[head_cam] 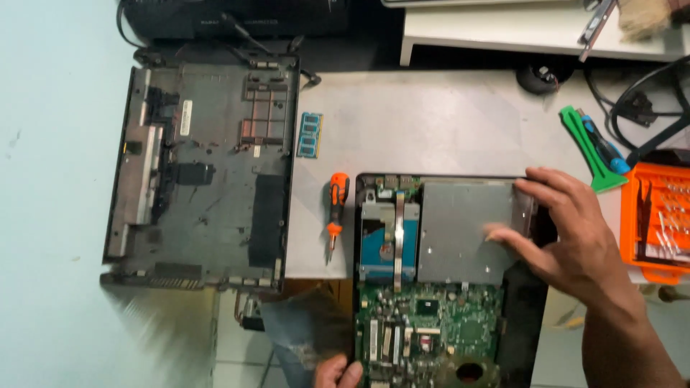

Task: A person is repairing a laptop by manipulating the motherboard, aligning the cooling fan, and using a screwdriver to fasten components.

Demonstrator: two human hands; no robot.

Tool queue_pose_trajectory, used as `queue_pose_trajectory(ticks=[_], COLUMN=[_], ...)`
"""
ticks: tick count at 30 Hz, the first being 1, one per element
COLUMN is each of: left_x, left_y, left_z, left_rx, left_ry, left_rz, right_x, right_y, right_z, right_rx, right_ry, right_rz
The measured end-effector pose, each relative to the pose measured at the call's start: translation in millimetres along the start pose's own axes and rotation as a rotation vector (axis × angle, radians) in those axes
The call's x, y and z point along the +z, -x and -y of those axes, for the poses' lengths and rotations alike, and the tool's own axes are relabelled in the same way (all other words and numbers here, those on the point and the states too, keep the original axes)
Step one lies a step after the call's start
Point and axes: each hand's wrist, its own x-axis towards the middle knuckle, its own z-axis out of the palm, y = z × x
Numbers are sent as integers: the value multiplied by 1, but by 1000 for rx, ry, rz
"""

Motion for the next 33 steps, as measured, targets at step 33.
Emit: queue_pose_trajectory(ticks=[33], left_x=[56], left_y=[0], left_z=[-266], left_rx=[40], left_ry=[326], left_rz=[-238], right_x=[32], right_y=[286], right_z=[85], right_rx=[281], right_ry=[-871], right_rz=[-216])
